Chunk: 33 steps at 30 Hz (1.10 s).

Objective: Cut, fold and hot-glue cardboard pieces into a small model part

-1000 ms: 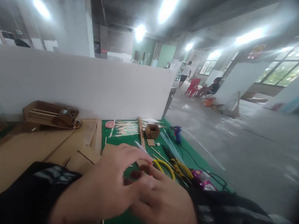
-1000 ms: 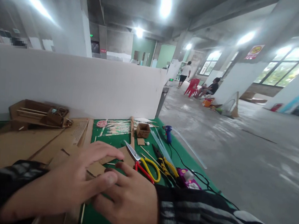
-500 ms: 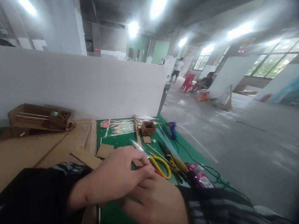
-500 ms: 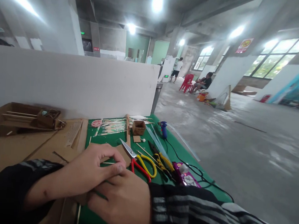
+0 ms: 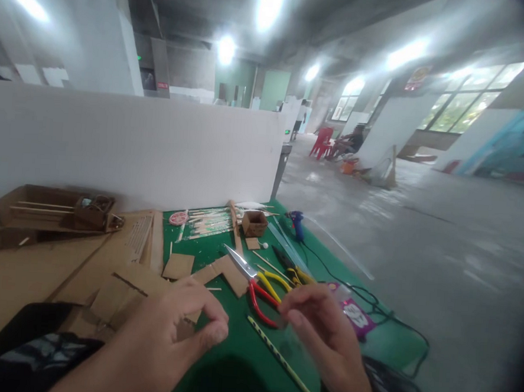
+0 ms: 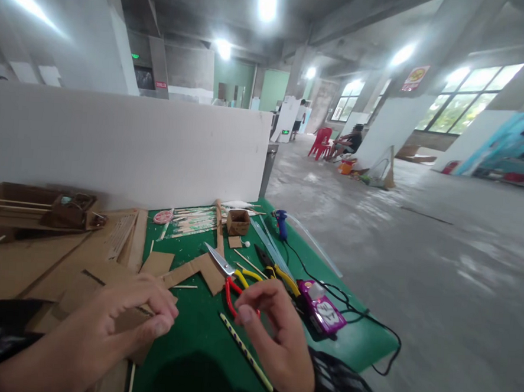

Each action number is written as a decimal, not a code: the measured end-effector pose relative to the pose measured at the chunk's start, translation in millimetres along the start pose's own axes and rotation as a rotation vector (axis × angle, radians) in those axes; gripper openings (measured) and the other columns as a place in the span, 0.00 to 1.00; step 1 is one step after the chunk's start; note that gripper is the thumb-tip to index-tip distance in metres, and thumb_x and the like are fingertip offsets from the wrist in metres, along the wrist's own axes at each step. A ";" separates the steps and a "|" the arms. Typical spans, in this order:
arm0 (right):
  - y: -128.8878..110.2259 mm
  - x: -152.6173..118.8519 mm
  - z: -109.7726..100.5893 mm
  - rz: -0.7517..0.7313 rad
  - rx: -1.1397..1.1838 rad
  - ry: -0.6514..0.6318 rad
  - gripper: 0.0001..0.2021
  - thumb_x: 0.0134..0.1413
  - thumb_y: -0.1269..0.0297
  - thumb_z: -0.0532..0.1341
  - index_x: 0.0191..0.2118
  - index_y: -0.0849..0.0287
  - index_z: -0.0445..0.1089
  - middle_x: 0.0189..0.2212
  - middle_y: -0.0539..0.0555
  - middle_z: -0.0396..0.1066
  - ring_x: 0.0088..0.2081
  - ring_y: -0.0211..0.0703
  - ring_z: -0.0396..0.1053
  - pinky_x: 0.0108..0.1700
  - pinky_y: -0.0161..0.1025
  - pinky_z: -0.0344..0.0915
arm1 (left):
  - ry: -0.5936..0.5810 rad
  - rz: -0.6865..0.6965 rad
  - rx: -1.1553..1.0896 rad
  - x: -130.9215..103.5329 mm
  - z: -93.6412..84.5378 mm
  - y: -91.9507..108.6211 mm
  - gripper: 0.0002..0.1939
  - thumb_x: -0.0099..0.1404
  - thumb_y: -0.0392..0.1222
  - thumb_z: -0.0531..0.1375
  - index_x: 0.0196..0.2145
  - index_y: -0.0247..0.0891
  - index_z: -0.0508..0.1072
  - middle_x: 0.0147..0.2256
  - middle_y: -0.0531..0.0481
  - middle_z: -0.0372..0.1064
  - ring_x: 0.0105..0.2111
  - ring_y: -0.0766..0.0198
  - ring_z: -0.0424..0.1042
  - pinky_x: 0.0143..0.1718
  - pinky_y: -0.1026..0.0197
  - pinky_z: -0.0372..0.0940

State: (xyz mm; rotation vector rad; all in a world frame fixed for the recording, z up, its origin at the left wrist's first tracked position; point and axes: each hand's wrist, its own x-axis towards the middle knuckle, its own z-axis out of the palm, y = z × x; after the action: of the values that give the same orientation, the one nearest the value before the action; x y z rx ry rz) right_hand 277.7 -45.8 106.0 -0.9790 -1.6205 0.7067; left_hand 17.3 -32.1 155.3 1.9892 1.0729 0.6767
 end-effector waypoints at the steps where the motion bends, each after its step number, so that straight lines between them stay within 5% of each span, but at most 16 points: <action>1: 3.3 -0.4 -2.8 0.009 -0.009 0.074 0.08 0.64 0.66 0.57 0.47 0.51 0.60 0.33 0.49 0.69 0.32 0.38 0.71 0.34 0.35 0.70 | -0.011 0.001 0.000 -0.9 1.3 0.2 0.12 0.68 0.50 0.56 0.32 0.43 0.74 0.38 0.53 0.74 0.42 0.61 0.71 0.45 0.61 0.62; 4: 9.5 4.8 -13.3 0.023 -0.234 0.035 0.20 0.62 0.63 0.59 0.57 0.51 0.56 0.30 0.48 0.69 0.29 0.40 0.71 0.33 0.36 0.70 | -0.032 0.026 0.004 -1.3 5.6 1.0 0.11 0.68 0.49 0.56 0.32 0.43 0.73 0.37 0.54 0.74 0.43 0.62 0.70 0.46 0.61 0.61; 8: 16.1 12.1 -36.6 0.039 -0.670 -0.132 0.09 0.64 0.58 0.56 0.40 0.56 0.71 0.28 0.52 0.73 0.28 0.42 0.71 0.31 0.37 0.66 | -0.051 0.041 0.011 1.0 12.3 -1.0 0.10 0.68 0.49 0.56 0.33 0.43 0.73 0.38 0.54 0.74 0.42 0.62 0.71 0.45 0.61 0.61; 14: 28.6 20.0 -109.4 0.063 -1.079 0.114 0.17 0.64 0.52 0.53 0.31 0.56 0.70 0.23 0.54 0.72 0.23 0.43 0.66 0.29 0.39 0.59 | -0.030 -0.006 0.004 19.6 33.3 2.7 0.10 0.67 0.47 0.57 0.33 0.42 0.75 0.36 0.53 0.75 0.40 0.61 0.71 0.43 0.61 0.61; 18: 37.8 45.1 -169.1 0.270 -1.102 0.158 0.14 0.61 0.54 0.57 0.36 0.59 0.73 0.27 0.58 0.75 0.26 0.45 0.69 0.31 0.41 0.59 | -0.056 0.027 -0.064 42.4 49.9 13.3 0.10 0.67 0.48 0.57 0.34 0.42 0.76 0.35 0.55 0.75 0.38 0.62 0.72 0.41 0.63 0.61; 22: 50.3 68.1 -207.6 0.386 -1.009 0.061 0.14 0.62 0.59 0.54 0.35 0.62 0.73 0.31 0.60 0.77 0.31 0.45 0.73 0.34 0.38 0.62 | -0.069 0.044 -0.121 57.2 62.7 21.1 0.10 0.66 0.47 0.58 0.33 0.41 0.76 0.35 0.55 0.76 0.38 0.63 0.72 0.39 0.65 0.61; 28: 55.8 44.8 -220.9 0.571 -0.928 -0.077 0.20 0.63 0.57 0.49 0.31 0.63 0.73 0.28 0.62 0.76 0.27 0.43 0.72 0.33 0.39 0.64 | -0.078 0.064 -0.095 51.0 68.0 16.2 0.07 0.66 0.45 0.59 0.34 0.42 0.75 0.38 0.55 0.75 0.41 0.64 0.72 0.44 0.64 0.60; 33: 39.8 -6.8 -197.0 0.575 -0.857 -0.244 0.20 0.62 0.55 0.52 0.21 0.57 0.66 0.20 0.54 0.68 0.23 0.41 0.65 0.27 0.37 0.60 | -0.057 0.013 -0.031 32.2 57.5 1.1 0.09 0.67 0.47 0.57 0.34 0.43 0.74 0.37 0.55 0.74 0.41 0.63 0.71 0.44 0.62 0.61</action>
State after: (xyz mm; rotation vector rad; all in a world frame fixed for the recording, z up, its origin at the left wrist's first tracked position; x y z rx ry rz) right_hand 478.2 -39.0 120.5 -2.1007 -1.9062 0.4978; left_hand 76.3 -26.3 126.5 1.9794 1.0106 0.6363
